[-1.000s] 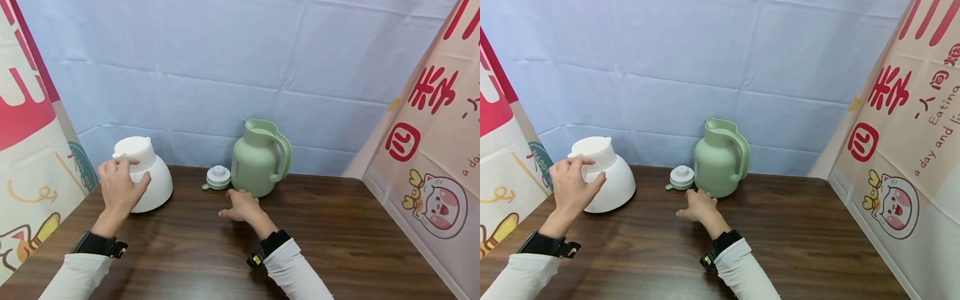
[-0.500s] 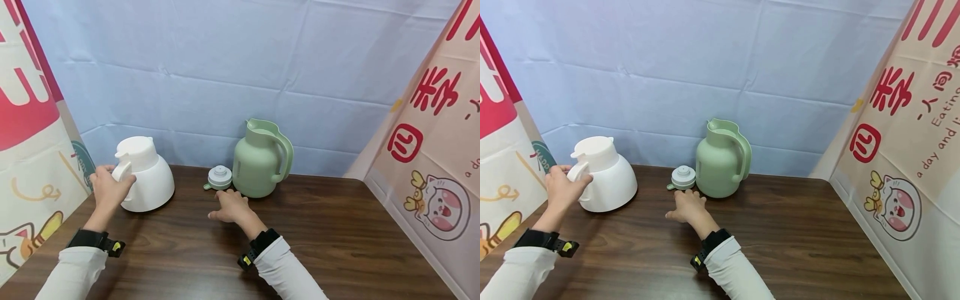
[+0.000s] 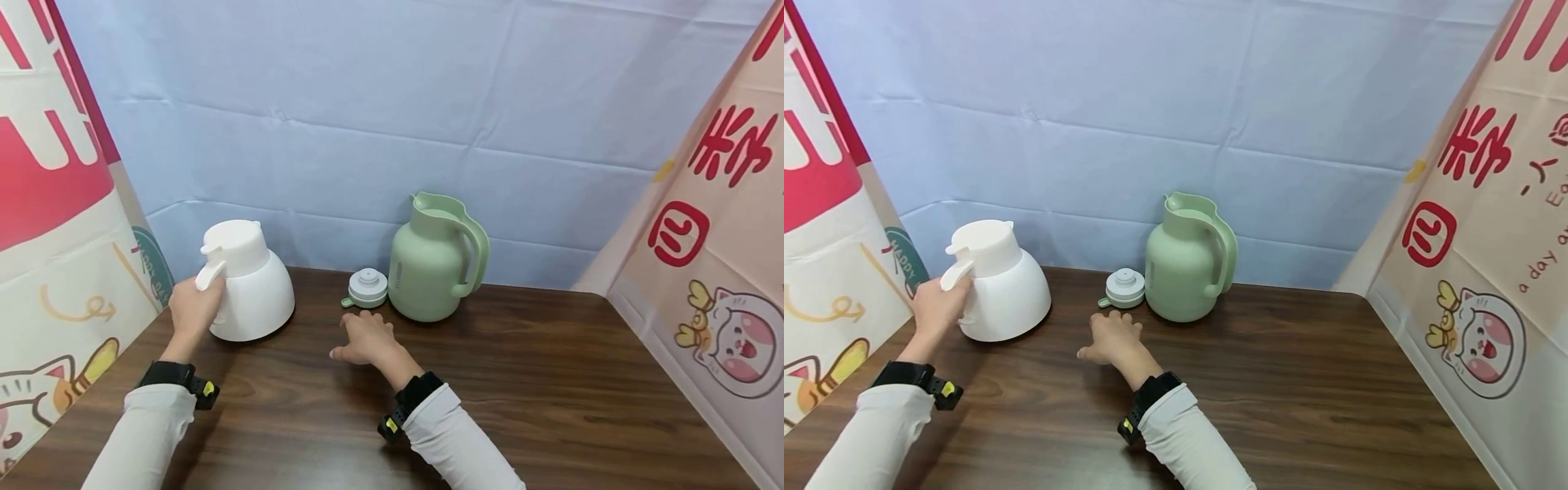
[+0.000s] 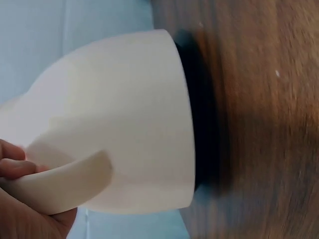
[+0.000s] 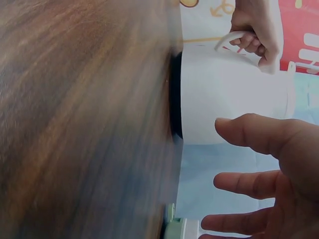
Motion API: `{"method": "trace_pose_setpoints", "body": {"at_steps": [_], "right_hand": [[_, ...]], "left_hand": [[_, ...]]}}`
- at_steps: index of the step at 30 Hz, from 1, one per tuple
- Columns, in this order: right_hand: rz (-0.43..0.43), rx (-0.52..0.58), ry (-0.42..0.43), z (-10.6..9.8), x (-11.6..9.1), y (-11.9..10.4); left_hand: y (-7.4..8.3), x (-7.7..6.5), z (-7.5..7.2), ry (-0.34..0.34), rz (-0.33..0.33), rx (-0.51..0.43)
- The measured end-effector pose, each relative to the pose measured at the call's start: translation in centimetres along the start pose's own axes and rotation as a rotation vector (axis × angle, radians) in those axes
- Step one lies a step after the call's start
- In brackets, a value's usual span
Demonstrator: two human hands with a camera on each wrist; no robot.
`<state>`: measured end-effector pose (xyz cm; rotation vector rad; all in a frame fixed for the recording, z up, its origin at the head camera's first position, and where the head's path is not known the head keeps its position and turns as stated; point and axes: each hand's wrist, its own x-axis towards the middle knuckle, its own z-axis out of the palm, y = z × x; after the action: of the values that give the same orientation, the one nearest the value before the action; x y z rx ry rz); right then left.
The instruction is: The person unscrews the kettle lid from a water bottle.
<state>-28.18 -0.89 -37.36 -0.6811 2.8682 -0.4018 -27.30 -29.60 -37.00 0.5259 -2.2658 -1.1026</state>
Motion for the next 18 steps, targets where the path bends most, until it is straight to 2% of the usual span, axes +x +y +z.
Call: {"method": "trace_pose_setpoints", "body": {"at_steps": [2, 4, 10, 18], "right_hand": [[0.0, 0.003, -0.008, 0.14, 0.17, -0.09], [0.003, 0.004, -0.016, 0.28, 0.33, -0.21], [0.006, 0.006, -0.019, 0.5, 0.51, -0.36], [0.019, 0.017, -0.033, 0.62, 0.55, -0.38]], "left_hand": [[0.1, 0.04, 0.41, 0.044, 0.007, -0.013], [0.17, 0.05, 0.63, 0.06, 0.011, -0.023], [-0.02, 0.03, 1.0, 0.067, 0.028, -0.029], [0.01, 0.02, 0.76, 0.088, 0.022, -0.02]]}}
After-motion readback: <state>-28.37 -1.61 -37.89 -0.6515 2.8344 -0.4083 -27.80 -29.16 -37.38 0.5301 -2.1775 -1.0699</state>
